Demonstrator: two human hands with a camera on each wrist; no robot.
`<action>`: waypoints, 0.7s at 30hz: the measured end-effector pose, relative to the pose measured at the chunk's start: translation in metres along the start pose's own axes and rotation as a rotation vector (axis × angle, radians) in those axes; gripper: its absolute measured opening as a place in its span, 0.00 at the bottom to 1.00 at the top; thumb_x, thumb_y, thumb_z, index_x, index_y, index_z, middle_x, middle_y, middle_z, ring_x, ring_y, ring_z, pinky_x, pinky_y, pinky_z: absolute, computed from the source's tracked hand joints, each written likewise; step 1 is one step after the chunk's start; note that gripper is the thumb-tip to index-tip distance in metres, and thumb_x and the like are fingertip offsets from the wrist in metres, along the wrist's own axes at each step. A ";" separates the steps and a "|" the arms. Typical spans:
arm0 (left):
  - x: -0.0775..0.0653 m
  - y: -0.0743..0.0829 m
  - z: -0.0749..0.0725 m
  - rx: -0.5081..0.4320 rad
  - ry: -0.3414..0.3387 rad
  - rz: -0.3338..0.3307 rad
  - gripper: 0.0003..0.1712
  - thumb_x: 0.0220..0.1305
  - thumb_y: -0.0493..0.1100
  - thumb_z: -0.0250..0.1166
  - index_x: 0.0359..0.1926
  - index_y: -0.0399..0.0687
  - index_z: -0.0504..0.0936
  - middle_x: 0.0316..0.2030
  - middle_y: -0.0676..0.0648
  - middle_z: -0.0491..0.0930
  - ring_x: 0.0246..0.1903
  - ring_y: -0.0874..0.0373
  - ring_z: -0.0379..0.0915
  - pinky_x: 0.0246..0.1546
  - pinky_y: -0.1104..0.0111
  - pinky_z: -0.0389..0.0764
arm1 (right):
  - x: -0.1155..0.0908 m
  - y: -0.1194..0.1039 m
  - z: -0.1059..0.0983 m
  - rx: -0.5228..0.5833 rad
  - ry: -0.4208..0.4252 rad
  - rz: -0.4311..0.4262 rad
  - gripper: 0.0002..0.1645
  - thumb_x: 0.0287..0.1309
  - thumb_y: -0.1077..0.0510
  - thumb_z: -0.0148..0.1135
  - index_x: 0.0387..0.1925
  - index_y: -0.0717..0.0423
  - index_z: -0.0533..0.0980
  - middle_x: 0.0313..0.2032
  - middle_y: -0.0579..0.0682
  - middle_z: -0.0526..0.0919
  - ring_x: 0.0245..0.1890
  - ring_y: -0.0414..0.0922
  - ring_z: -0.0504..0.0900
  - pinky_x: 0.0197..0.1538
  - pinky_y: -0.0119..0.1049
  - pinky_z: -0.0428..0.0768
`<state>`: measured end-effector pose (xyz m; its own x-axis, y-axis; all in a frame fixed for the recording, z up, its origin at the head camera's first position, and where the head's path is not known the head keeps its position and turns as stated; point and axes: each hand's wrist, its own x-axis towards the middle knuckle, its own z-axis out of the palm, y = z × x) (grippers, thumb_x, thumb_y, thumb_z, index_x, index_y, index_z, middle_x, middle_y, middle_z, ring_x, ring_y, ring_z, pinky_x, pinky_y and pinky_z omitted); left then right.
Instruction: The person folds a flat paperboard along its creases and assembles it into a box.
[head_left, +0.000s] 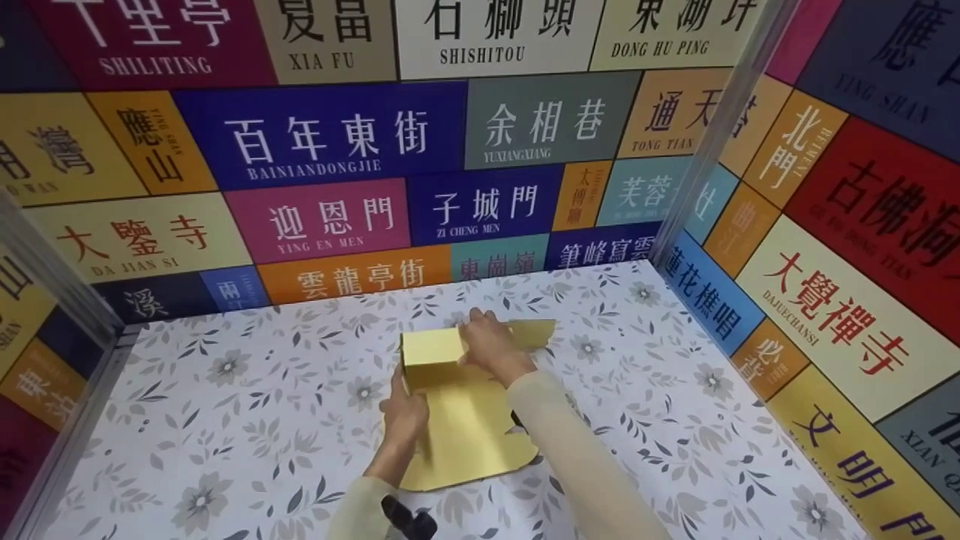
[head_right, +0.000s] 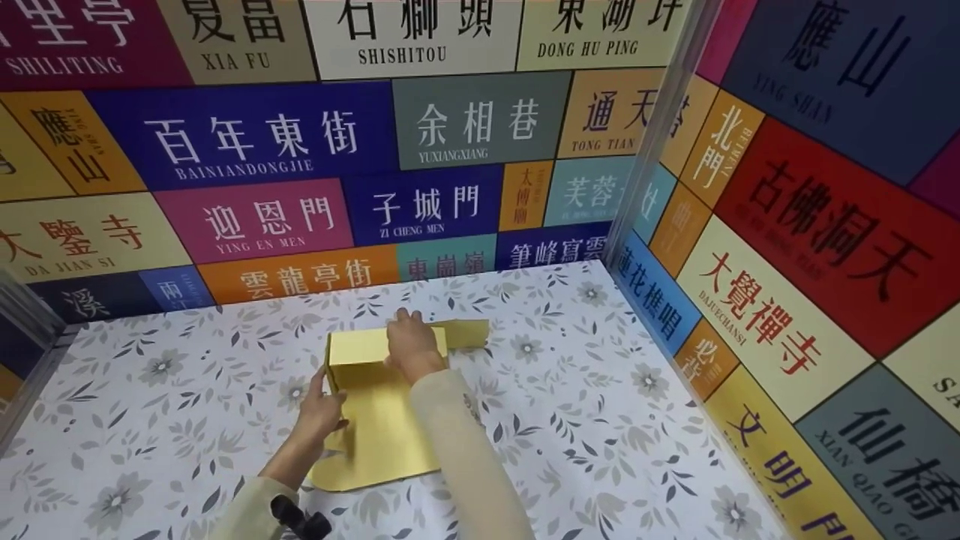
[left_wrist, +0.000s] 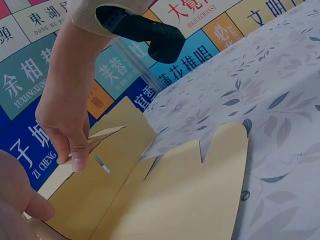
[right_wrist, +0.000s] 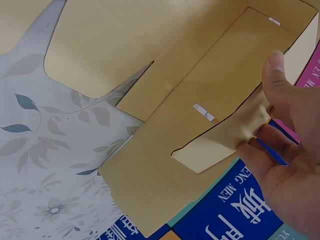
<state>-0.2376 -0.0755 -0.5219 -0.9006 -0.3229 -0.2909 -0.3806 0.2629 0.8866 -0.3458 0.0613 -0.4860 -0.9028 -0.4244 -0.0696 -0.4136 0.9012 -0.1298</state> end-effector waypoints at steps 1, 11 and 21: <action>0.000 0.000 0.001 0.003 0.005 0.011 0.39 0.69 0.35 0.48 0.79 0.46 0.50 0.63 0.18 0.57 0.52 0.33 0.68 0.56 0.42 0.74 | 0.000 0.001 0.000 -0.009 -0.002 0.000 0.31 0.54 0.49 0.75 0.57 0.58 0.80 0.59 0.60 0.76 0.56 0.56 0.75 0.60 0.50 0.81; 0.007 -0.013 0.006 0.012 0.021 0.102 0.37 0.71 0.43 0.53 0.77 0.40 0.54 0.64 0.21 0.62 0.61 0.30 0.66 0.63 0.41 0.70 | 0.000 0.003 0.001 0.017 -0.016 0.007 0.30 0.53 0.49 0.75 0.55 0.59 0.81 0.60 0.60 0.76 0.58 0.56 0.75 0.62 0.48 0.80; 0.024 -0.019 0.002 -0.065 0.110 0.190 0.22 0.81 0.50 0.42 0.57 0.36 0.69 0.60 0.30 0.73 0.60 0.36 0.71 0.61 0.46 0.72 | 0.001 0.004 -0.006 -0.038 -0.027 -0.074 0.32 0.56 0.49 0.73 0.59 0.60 0.79 0.56 0.61 0.76 0.55 0.57 0.76 0.60 0.47 0.80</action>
<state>-0.2518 -0.0865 -0.5467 -0.9252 -0.3712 -0.0791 -0.1892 0.2702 0.9440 -0.3496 0.0651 -0.4803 -0.8665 -0.4914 -0.0876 -0.4834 0.8699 -0.0978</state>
